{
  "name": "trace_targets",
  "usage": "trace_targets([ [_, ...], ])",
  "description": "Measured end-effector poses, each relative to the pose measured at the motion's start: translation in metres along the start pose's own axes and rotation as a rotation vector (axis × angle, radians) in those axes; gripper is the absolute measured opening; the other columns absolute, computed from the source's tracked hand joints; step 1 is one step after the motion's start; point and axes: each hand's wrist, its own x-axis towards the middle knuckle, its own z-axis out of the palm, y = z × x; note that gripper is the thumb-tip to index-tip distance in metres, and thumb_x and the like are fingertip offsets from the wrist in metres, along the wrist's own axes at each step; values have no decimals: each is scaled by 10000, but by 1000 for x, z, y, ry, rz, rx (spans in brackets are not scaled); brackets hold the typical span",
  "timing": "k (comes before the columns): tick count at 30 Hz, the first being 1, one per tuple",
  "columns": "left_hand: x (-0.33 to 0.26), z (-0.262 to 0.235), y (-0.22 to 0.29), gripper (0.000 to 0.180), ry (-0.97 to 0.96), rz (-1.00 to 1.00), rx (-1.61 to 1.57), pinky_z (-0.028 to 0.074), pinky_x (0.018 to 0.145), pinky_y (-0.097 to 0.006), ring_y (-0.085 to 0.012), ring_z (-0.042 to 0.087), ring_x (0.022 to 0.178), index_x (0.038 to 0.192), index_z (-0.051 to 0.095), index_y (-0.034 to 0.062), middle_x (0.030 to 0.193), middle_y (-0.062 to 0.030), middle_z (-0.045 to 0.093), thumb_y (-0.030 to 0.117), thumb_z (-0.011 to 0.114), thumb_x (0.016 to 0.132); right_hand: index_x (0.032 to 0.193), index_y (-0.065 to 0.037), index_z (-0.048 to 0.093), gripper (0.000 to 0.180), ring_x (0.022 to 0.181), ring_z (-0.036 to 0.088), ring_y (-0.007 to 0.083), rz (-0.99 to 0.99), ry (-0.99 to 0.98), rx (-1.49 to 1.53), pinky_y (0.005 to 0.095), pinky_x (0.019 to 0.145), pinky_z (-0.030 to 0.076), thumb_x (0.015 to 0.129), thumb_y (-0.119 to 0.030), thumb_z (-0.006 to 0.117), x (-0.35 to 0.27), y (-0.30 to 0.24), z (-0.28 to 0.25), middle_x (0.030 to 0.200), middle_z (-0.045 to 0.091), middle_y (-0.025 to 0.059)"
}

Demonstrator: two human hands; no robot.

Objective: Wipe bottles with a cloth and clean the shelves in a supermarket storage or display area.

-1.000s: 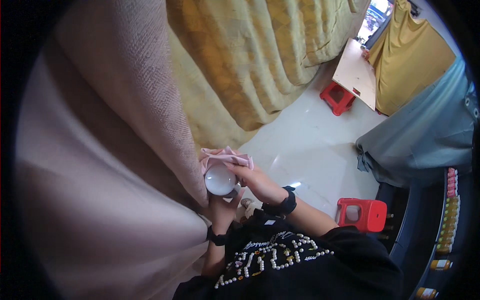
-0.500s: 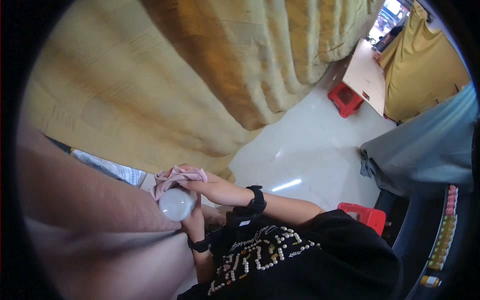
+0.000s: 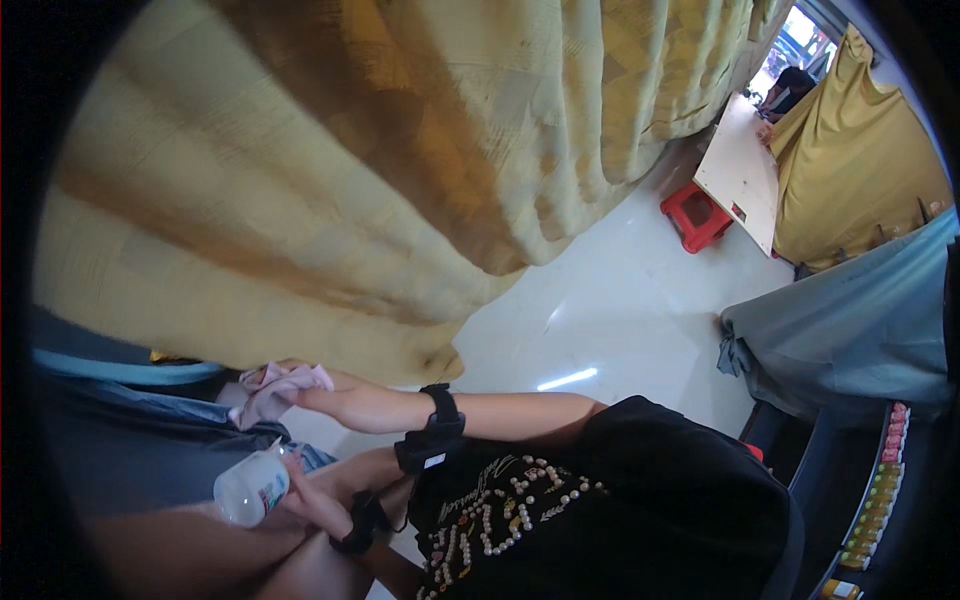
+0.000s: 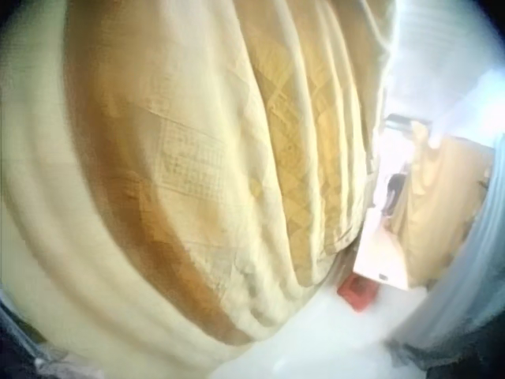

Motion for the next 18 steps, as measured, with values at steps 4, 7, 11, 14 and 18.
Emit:
trace_targets([
  [4, 5, -2, 7, 393, 164, -59, 84, 509, 861, -317, -235, 606, 952, 1200, 488, -116, 1156, -208, 573, 118, 607, 907, 1337, -7, 377, 381, 1291, 369, 189, 21, -20, 15, 315, 1094, 245, 991, -161, 410, 11, 6, -12, 1364, 429, 93],
  [7, 25, -2, -6, 404, 190, 18, 52, 509, 863, -322, -243, 609, 950, 1210, 469, -106, 1147, -212, 574, 118, 610, 905, 1318, -12, 415, 401, 1273, 376, 186, -28, -7, 24, 312, 1072, 270, 976, -220, 449, 30, 9, -24, 1350, 432, 93],
  [11, 73, -7, -16, 435, 154, 70, 92, 490, 763, -279, -180, 606, 837, 1174, 504, -91, 1010, -174, 633, 211, 638, 892, 1247, -23, 502, 403, 1189, 425, 191, -121, 164, -92, 314, 1028, 311, 948, -292, 490, 61, 21, -44, 1292, 468, 102],
  [14, 105, -2, 1, 349, 189, -12, 90, 484, 696, -250, -170, 603, 829, 1168, 494, -85, 1069, -199, 618, 124, 601, 910, 1238, -11, 505, 399, 1149, 442, 197, -121, 259, -181, 322, 1026, 310, 961, -293, 458, 89, 0, -47, 1214, 524, 99],
  [18, 126, -5, 22, 357, 50, 66, -2, 489, 692, -252, -167, 606, 830, 1198, 468, -72, 1038, -177, 627, 104, 586, 911, 995, -29, 580, 295, 829, 489, 129, -85, 550, -421, 267, 759, 413, 971, -283, 431, 103, -51, -41, 887, 534, 58],
])
